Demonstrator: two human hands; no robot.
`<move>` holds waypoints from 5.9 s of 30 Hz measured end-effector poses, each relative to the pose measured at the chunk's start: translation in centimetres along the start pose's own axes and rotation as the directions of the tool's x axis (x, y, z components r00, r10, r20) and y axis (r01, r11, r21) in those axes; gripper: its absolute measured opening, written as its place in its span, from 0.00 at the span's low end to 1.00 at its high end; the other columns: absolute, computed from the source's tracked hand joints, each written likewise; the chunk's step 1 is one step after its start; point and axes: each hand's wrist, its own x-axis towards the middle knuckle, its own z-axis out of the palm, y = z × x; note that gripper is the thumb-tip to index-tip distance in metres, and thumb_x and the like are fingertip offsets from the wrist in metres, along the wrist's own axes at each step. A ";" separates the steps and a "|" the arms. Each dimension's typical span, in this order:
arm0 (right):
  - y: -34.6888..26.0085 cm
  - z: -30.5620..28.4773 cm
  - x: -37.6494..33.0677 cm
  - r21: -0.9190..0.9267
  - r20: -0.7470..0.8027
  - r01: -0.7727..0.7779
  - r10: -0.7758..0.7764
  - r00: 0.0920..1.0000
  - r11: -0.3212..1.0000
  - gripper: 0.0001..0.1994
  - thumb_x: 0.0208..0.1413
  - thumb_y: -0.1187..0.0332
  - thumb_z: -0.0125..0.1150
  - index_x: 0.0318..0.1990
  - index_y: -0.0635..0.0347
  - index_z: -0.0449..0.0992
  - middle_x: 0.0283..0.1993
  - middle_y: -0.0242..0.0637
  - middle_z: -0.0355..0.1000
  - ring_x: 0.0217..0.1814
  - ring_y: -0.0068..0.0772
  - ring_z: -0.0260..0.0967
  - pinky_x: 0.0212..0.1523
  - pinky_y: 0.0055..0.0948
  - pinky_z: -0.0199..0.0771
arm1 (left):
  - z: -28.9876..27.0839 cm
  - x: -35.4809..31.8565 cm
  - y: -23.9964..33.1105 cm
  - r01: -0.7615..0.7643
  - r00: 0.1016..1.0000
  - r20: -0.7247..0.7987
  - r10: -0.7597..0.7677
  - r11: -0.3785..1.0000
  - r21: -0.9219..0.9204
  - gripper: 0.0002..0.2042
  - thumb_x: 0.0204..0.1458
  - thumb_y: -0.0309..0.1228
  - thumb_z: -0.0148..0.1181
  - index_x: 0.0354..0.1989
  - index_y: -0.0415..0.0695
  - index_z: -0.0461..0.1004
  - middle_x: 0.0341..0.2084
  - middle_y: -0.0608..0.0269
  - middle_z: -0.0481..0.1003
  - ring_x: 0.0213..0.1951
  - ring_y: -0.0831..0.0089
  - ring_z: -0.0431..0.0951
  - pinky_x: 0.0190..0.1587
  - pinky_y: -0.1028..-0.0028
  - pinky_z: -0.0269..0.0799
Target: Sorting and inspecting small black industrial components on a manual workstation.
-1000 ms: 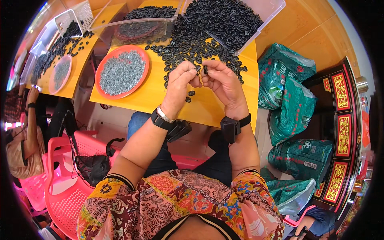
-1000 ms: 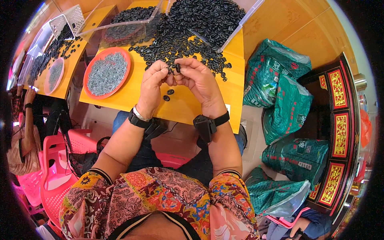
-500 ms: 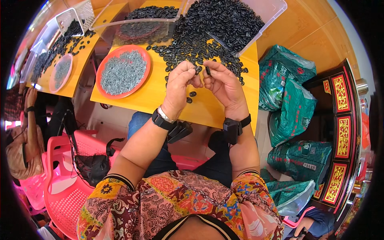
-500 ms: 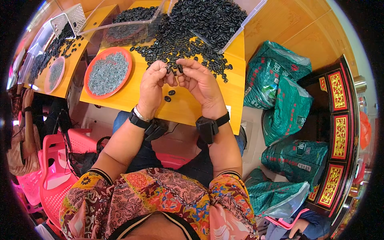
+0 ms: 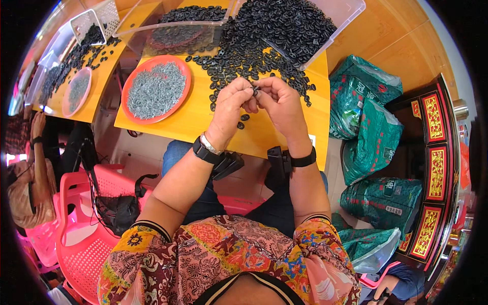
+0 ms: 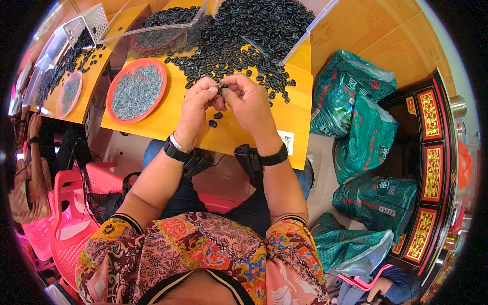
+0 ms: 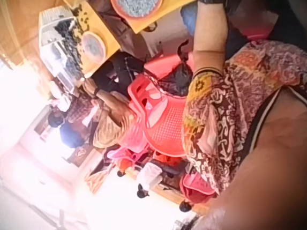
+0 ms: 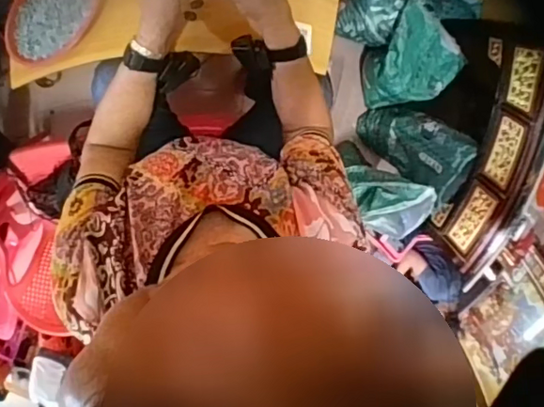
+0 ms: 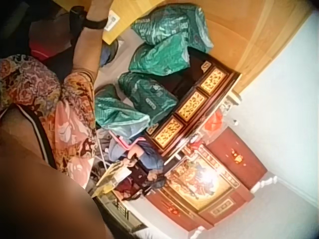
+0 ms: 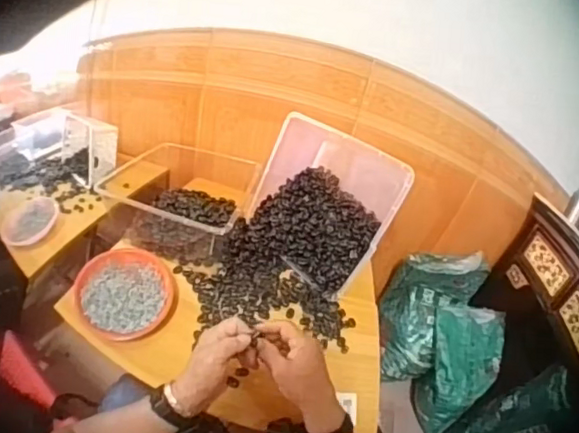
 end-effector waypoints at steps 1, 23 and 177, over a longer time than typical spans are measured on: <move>-0.1 -0.2 0.0 0.001 -0.002 0.000 0.000 1.000 1.000 0.07 0.54 0.78 0.53 0.40 0.67 0.74 0.28 0.32 0.74 0.26 0.17 0.68 0.28 0.18 0.68 | 0.1 0.0 0.1 -0.010 1.000 0.000 0.010 1.000 0.007 0.07 0.52 0.30 0.45 0.25 0.43 0.64 0.18 0.63 0.69 0.23 0.76 0.69 0.30 0.79 0.62; 0.3 -1.8 0.4 0.530 0.017 -0.285 0.326 0.945 0.799 0.06 0.54 0.74 0.57 0.38 0.62 0.73 0.32 0.36 0.74 0.30 0.23 0.72 0.34 0.20 0.74 | 0.1 -0.2 -0.1 -0.064 0.997 -0.031 0.072 0.980 0.188 0.07 0.54 0.29 0.46 0.25 0.43 0.65 0.18 0.67 0.68 0.24 0.80 0.66 0.30 0.80 0.61; -0.9 -0.4 -0.5 -0.001 0.048 -0.033 0.033 0.998 0.999 0.16 0.47 0.80 0.62 0.46 0.66 0.74 0.30 0.26 0.70 0.30 0.13 0.65 0.33 0.13 0.68 | 0.4 -0.1 -0.2 0.062 0.997 -0.045 -0.061 0.997 0.038 0.07 0.53 0.28 0.46 0.24 0.44 0.64 0.17 0.69 0.67 0.23 0.80 0.65 0.29 0.80 0.60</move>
